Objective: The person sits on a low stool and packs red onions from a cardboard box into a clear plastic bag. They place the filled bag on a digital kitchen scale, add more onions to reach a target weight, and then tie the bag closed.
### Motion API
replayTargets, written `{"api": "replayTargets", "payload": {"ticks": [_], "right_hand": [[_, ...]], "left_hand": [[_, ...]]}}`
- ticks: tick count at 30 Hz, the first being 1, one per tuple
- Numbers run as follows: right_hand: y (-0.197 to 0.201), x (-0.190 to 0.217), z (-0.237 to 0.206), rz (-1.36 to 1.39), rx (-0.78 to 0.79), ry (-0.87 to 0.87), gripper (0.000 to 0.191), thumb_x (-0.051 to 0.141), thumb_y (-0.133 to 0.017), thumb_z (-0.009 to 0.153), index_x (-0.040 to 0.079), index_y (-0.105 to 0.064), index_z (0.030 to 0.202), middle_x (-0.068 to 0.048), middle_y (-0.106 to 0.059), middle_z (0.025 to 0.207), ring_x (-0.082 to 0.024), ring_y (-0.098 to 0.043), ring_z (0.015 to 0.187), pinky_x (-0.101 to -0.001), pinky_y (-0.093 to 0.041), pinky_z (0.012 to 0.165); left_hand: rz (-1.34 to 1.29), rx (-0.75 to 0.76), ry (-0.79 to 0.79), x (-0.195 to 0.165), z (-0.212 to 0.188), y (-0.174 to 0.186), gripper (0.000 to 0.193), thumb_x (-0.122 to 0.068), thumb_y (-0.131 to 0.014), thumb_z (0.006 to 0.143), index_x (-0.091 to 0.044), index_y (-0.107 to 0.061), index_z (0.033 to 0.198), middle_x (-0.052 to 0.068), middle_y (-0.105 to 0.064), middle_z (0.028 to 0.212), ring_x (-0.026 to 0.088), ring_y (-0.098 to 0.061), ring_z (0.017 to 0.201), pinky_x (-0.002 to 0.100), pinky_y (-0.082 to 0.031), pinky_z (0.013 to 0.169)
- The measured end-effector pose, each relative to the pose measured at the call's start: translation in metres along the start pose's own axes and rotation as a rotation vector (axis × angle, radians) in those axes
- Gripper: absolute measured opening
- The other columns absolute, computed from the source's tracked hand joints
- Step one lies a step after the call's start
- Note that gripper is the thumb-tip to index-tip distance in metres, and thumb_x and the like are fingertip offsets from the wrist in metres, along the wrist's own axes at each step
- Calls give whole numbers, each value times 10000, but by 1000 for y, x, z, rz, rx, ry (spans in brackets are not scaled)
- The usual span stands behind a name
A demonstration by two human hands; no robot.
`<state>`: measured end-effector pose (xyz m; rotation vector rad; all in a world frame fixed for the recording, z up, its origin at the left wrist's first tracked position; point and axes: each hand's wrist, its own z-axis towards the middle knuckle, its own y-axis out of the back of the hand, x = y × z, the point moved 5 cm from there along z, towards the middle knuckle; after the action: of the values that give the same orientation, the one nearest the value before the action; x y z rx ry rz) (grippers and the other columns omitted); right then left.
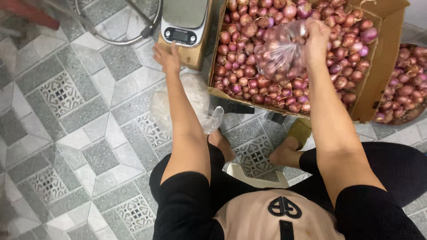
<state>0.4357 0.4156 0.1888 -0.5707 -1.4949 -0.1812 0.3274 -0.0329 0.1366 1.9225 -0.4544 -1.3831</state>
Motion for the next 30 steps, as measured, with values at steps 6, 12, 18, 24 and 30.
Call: {"api": "replayTargets", "payload": {"ticks": [6, 12, 18, 24, 30], "right_hand": [[23, 39, 25, 74, -41, 205, 258, 68, -591, 1073, 77, -643, 820, 0, -591, 727, -109, -550, 610, -270, -446, 540], [22, 16, 18, -465, -2, 242, 327, 81, -617, 1070, 75, -533, 755, -3, -551, 748, -137, -521, 706, -334, -498, 688], [-45, 54, -11, -1143, -218, 673, 255, 98, -787, 864, 43, -540, 887, -260, -536, 1184, -401, -498, 1109, -580, -342, 1012], [-229, -40, -33, -550, 217, 26, 208, 189, -672, 992, 93, -640, 1175, -65, -646, 1203, -235, -617, 1171, -436, -515, 1055], [-307, -111, -10, -173, 142, -515, 897, 604, -604, 947, 0, -373, 1569, -189, -478, 1596, -286, -405, 1501, -411, -293, 1236]], "left_hand": [[-83, -25, 3, 8, -2, 5, 914, -661, -512, 969, -112, -201, 1630, 206, -173, 1695, 486, -120, 1542, 594, -212, 1220], [-111, -13, 23, 2, 3, 4, 893, -685, -423, 998, -94, -200, 1629, 165, -191, 1704, 443, -120, 1567, 612, -219, 1210], [-133, -9, 35, -4, 17, 0, 880, -713, -393, 975, -141, -243, 1627, 103, -211, 1709, 410, -122, 1571, 717, -186, 1153], [-104, 17, 58, -14, 43, 3, 851, -733, -345, 968, -188, -283, 1619, 62, -247, 1709, 394, -137, 1575, 765, -135, 1139], [-110, 114, 120, -20, 82, 3, 872, -763, -288, 935, -205, -322, 1604, 73, -398, 1609, 353, -316, 1508, 763, -49, 1139]]}}
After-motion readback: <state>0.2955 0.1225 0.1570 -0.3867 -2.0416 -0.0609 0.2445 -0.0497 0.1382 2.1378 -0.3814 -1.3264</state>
